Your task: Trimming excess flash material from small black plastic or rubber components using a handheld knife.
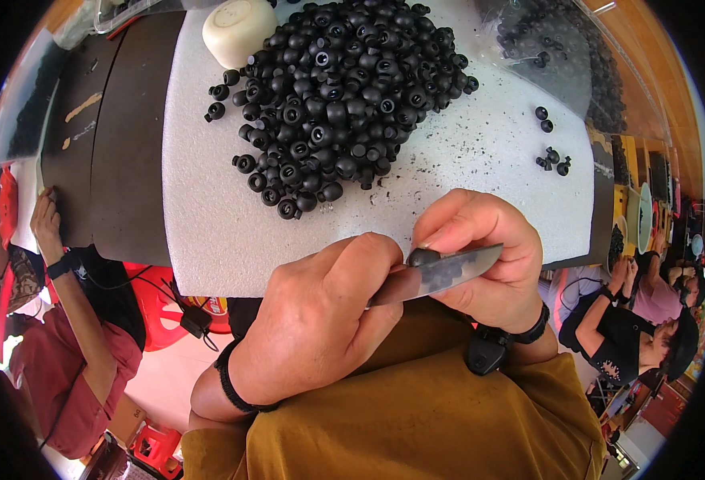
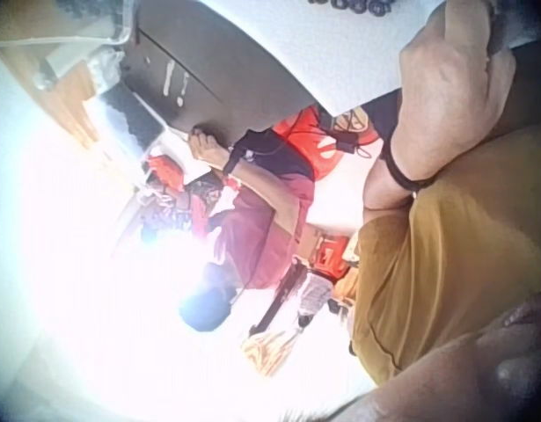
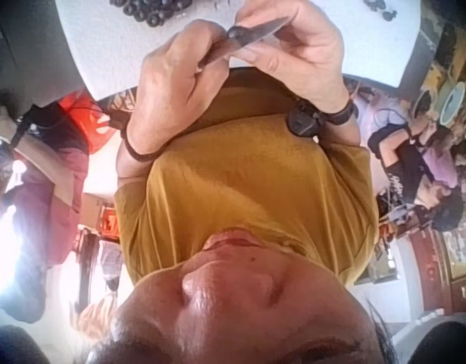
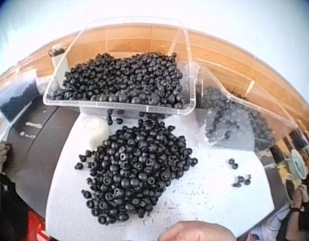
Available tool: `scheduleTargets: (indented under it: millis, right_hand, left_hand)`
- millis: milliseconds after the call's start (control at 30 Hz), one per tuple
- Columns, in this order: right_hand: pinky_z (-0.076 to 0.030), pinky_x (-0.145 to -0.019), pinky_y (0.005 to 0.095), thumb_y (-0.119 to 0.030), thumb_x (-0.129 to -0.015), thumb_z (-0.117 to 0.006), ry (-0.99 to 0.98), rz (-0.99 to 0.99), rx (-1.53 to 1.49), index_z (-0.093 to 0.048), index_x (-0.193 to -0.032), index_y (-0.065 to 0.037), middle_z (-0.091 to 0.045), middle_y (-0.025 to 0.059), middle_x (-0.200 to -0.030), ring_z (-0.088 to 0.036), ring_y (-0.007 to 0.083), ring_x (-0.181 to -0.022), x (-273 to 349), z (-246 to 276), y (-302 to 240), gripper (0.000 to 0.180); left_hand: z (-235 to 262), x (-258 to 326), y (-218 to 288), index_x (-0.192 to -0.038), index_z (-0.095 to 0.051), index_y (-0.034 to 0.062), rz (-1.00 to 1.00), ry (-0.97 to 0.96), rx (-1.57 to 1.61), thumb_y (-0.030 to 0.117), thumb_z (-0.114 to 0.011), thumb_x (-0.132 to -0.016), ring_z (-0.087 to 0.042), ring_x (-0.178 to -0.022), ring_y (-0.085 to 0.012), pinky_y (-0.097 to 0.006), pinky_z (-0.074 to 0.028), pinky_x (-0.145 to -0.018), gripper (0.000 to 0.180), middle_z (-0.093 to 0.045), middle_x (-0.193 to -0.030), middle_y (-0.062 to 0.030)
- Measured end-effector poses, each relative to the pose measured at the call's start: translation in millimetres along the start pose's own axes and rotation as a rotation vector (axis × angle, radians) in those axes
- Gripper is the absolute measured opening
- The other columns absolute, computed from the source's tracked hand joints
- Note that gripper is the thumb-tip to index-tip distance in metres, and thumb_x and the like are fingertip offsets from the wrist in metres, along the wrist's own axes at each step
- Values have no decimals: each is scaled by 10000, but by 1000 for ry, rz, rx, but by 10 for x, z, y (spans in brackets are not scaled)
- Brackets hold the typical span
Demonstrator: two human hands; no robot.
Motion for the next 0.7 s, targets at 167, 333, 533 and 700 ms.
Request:
scheduleTargets:
  millis: [167, 333, 533, 700]
  right_hand:
    - [-442, -664, 222, 2, -790, -693, 2, 7, -16, -585, -1035, -16, -580, 111, -992, -532, 105, -747, 5, 0, 2, 268]
    - [-438, -689, 225, 15, -787, -692, 35, -2, -80, -579, -1026, -5, -581, 113, -992, -532, 107, -768, 32, -31, 26, 266]
    - [-466, -742, 279, 36, -750, -719, -195, 84, -31, -577, -1023, -3, -599, 134, -997, -586, 173, -838, 33, -99, -137, 311]
    - [-469, -806, 324, 59, -740, -715, -1, -36, -145, -580, -1016, 13, -612, 130, -970, -594, 201, -875, 29, -40, -194, 311]
  left_hand:
    - [-15, -13, -3, -877, -505, 24, 7, 7, -14, 51, -675, -777, -597, -617, -319, -393, -465, -513, 198, -569, -699, -121]
    - [-38, -19, 2, -874, -507, 24, 27, 46, -13, 69, -686, -781, -613, -626, -308, -388, -474, -511, 206, -598, -708, -120]
    - [-48, -66, -100, -911, -516, 3, 173, 42, 10, 3, -568, -831, -595, -632, -302, -342, -461, -560, 95, -578, -723, -151]
    - [-102, -49, -74, -958, -479, 14, 152, -81, 216, 54, -540, -873, -584, -719, -430, -446, -454, -584, 112, -587, -776, -240]
Point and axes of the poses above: each hand's wrist, its own x-axis away from the middle knuckle, its own z-axis out of the back of the hand, y = z × x, the point moved 4 cm from there along -x, towards the middle knuckle
